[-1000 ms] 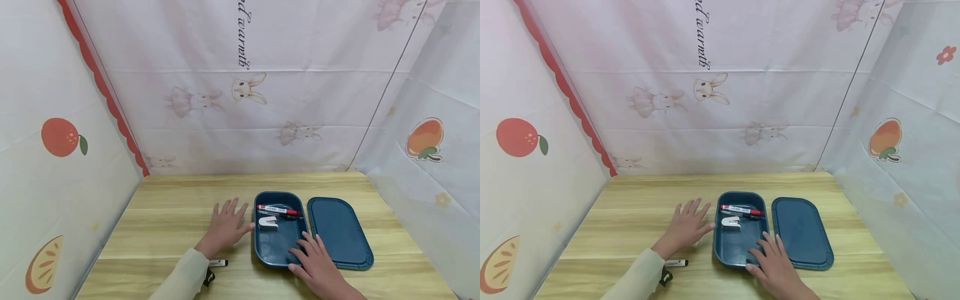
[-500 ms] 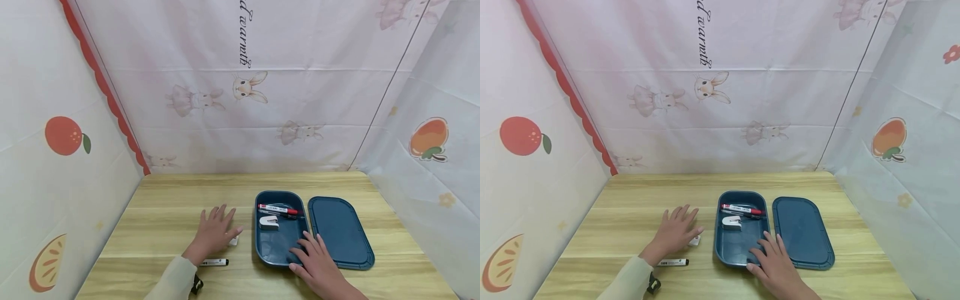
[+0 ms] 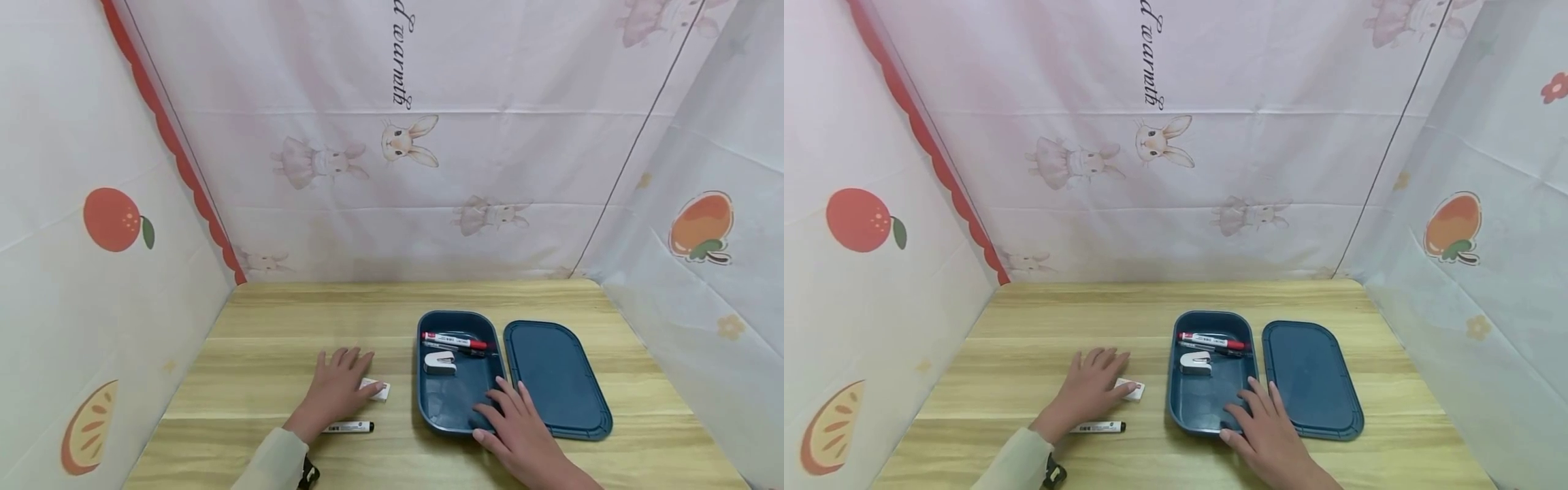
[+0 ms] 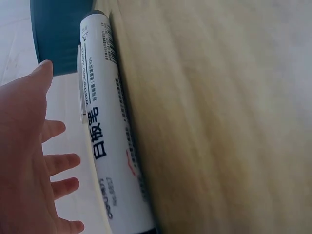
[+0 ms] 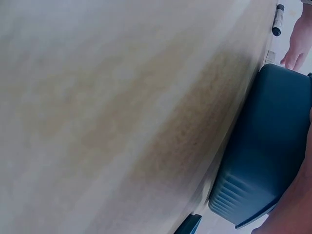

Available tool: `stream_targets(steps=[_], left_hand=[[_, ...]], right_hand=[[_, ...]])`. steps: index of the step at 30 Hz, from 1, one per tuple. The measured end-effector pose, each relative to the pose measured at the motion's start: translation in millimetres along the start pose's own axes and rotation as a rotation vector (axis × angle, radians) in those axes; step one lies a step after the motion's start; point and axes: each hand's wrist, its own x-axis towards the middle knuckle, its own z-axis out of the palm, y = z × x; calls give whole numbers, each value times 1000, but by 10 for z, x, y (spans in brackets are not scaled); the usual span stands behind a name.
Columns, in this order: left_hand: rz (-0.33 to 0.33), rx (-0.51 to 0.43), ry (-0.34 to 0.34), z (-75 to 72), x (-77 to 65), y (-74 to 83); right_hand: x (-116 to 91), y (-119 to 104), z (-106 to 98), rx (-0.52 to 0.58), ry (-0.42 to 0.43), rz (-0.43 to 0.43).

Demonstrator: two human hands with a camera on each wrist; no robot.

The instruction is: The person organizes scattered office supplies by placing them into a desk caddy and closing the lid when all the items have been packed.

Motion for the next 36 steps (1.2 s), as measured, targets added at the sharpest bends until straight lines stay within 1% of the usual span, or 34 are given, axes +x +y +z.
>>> stream_targets(steps=[4, 10, 17, 21, 26, 36], left_hand=[[31, -22, 27, -5, -60, -30], [90, -20, 67, -20, -110, -42], [128, -46, 51, 1, -122, -50], [150, -62, 55, 2, -114, -51], [157, -59, 56, -8, -109, -50], [160, -70, 54, -27, -119, -57]], right_hand=[[-1, -11, -11, 8, -7, 2], [-3, -8, -8, 2, 5, -5], [-3, 0, 5, 4, 11, -12], [3, 1, -2, -12, 5, -7], [8, -8, -19, -23, -9, 3], [2, -10, -6, -23, -9, 7]])
